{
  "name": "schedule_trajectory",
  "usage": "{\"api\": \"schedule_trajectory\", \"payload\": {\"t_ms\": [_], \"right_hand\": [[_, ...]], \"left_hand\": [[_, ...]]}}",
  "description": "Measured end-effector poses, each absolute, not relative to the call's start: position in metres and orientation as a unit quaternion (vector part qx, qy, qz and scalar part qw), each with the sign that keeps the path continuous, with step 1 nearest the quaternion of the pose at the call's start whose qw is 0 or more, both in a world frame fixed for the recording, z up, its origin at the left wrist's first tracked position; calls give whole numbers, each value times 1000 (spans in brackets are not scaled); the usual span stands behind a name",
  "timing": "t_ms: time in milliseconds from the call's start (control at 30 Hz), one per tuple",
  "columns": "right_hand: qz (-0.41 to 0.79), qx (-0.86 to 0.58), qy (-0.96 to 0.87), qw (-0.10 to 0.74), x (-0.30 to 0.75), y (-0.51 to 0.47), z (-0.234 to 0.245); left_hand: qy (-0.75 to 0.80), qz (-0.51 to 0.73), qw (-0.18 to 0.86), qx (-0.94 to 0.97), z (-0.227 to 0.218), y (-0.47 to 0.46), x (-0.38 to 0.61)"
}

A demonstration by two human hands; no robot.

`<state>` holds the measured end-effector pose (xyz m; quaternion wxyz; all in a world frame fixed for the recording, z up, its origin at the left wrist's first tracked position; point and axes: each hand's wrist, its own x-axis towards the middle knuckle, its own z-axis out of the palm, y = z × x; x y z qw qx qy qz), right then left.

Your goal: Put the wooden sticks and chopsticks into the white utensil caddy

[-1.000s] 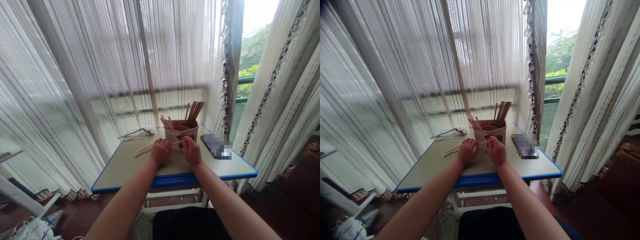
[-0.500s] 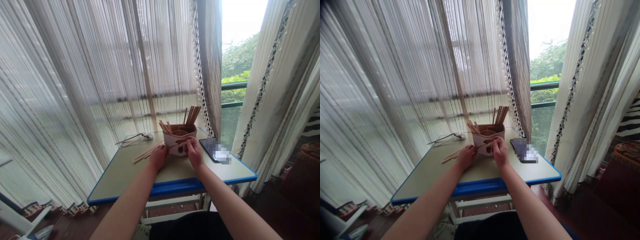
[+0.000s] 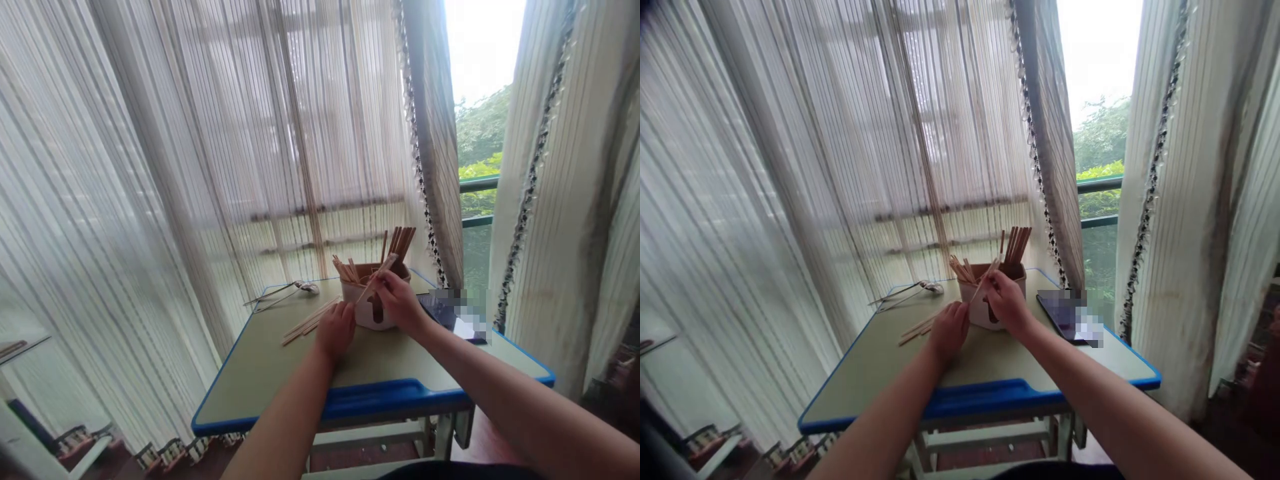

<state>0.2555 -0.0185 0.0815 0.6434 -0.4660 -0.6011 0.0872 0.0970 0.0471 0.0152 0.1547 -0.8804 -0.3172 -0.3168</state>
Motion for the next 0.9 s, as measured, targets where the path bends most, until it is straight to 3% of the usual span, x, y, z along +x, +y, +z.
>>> {"api": "schedule_trajectory", "payload": {"t_ms": [233,367,467,600,800,900], "right_hand": [[-71,-478,-569,665,273,-11,168],[-221,-517,-563,605,271,-13,176],[-260,-529,-584,559,267,-16,172],[-231,-589,-591,500,269,-6,163],[-68,-643,-596,476,278,15,148],[-59,-651,-620,434,274,17,142]], "left_hand": [[-355,-307,100,-877,16,47,98],[-360,-306,100,-876,16,48,98],[-365,-303,105,-874,14,50,99],[-372,-298,109,-872,14,51,99],[-377,-291,107,-873,18,49,99],[-379,-285,106,-874,18,49,100]]}}
